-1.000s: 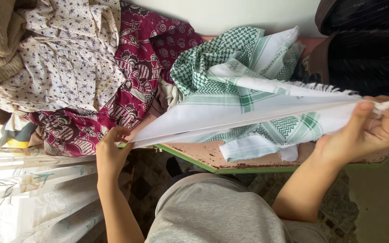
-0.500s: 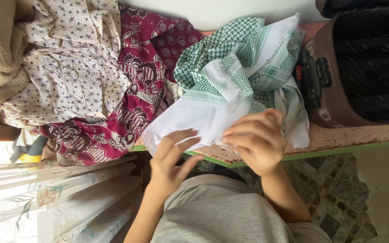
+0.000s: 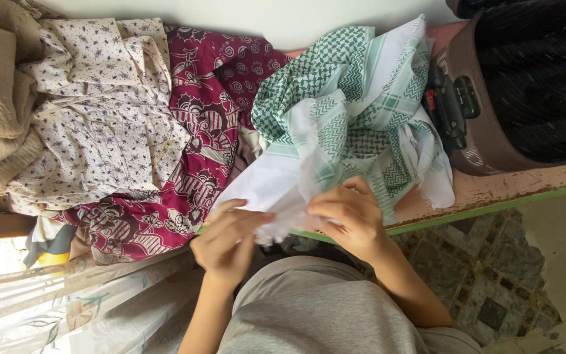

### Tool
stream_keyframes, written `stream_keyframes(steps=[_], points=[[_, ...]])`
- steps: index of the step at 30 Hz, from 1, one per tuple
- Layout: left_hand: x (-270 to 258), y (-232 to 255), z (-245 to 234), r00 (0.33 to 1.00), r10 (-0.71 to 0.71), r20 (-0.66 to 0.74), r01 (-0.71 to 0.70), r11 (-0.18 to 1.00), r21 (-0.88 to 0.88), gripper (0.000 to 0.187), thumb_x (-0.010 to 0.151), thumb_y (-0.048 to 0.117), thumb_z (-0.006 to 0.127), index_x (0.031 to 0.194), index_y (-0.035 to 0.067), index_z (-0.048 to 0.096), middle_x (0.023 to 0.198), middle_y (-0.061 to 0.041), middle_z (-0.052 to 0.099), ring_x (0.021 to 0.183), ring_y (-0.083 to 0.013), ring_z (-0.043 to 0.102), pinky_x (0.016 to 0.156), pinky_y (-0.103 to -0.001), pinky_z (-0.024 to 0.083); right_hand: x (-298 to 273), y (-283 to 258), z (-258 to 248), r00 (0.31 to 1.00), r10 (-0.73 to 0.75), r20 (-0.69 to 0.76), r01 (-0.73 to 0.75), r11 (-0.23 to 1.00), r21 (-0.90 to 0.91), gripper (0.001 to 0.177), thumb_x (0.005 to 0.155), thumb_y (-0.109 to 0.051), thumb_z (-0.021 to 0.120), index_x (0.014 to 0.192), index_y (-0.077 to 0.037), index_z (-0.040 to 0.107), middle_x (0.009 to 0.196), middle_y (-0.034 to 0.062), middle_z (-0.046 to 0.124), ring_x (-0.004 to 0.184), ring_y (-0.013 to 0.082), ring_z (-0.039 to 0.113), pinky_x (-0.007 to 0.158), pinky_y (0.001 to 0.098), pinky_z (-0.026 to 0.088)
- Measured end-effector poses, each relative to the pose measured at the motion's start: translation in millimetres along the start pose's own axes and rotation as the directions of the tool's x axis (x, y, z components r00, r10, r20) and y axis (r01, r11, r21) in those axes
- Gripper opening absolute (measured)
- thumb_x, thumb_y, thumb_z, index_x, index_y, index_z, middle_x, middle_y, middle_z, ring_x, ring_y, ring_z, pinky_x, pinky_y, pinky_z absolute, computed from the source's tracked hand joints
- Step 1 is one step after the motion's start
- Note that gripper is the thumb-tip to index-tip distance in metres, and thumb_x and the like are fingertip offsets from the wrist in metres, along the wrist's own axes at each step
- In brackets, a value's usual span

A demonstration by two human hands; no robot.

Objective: The person picks a green and white patterned scarf from a pile of fabrics on a pink table. They unfold the scarf, smooth it out, and fold it into a smaller rectangle. The person then lifts the folded scarf and places it into an open suitcase on the right side of the table.

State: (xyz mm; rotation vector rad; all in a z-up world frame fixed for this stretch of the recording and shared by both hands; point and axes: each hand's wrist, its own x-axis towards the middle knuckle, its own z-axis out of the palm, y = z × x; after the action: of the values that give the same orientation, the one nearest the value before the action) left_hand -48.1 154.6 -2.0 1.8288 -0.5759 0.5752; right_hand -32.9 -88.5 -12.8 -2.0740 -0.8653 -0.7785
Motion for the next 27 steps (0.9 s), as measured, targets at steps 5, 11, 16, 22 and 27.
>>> stream_keyframes(steps=[5,11,16,22,27], points=[[-9,-34,-24,0.897,-0.017,-0.442,0.028,0.999,0.017,0.007,0.100,0.004,0.068,0.103,-0.002,0.071,0.098,-0.009,0.074,0.092,-0.0199,0.074,0.093,-0.037,0.059,-17,12,14,0.982,0.139,0.127,-0.124,0.985,-0.118,0.044,0.078,-0.010,0.087,0.116,-0.009,0.066,0.111,0.0022,0.072,0.095,0.0160,0.068,0.079,0.0366,0.048],[-22,-81,-73,0.682,-0.154,-0.715,0.225,0.974,0.005,0.012,0.110,0.006,0.072,0.100,0.002,0.067,0.089,-0.005,0.069,0.074,-0.0112,0.064,0.071,-0.028,0.050,-47,22,18,0.966,0.252,0.051,-0.221,0.916,-0.336,0.045,0.074,-0.002,0.080,0.115,-0.011,0.067,0.114,0.0067,0.066,0.100,0.0247,0.066,0.087,0.0419,0.050],[-35,-103,-96,0.631,-0.133,-0.765,0.233,0.972,0.023,0.006,0.114,0.000,0.069,0.108,-0.001,0.068,0.099,-0.005,0.069,0.084,-0.0118,0.060,0.074,-0.026,0.043,-74,41,9,0.897,0.438,-0.055,-0.437,0.863,-0.252,0.048,0.080,0.001,0.077,0.124,-0.006,0.062,0.120,0.0118,0.063,0.111,0.0311,0.066,0.092,0.0414,0.058],[-32,-109,-111,0.427,-0.298,-0.854,0.306,0.936,-0.174,0.004,0.112,0.004,0.066,0.108,0.006,0.067,0.095,-0.001,0.069,0.065,-0.0022,0.044,0.052,-0.018,0.027,-105,70,-17,0.802,0.583,-0.131,-0.592,0.745,-0.309,0.046,0.077,0.004,0.074,0.122,0.001,0.063,0.122,0.0182,0.060,0.114,0.0343,0.065,0.089,0.0407,0.057],[-33,-112,-122,0.418,-0.316,-0.851,0.338,0.924,-0.177,0.003,0.114,0.007,0.064,0.117,0.006,0.064,0.100,-0.004,0.072,0.062,-0.0016,0.045,0.052,-0.020,0.028,-139,103,-40,0.760,0.650,-0.027,-0.631,0.727,-0.270,0.018,0.084,0.003,0.072,0.101,0.001,0.069,0.117,0.0145,0.069,0.095,0.0255,0.072,0.080,0.0341,0.060]])
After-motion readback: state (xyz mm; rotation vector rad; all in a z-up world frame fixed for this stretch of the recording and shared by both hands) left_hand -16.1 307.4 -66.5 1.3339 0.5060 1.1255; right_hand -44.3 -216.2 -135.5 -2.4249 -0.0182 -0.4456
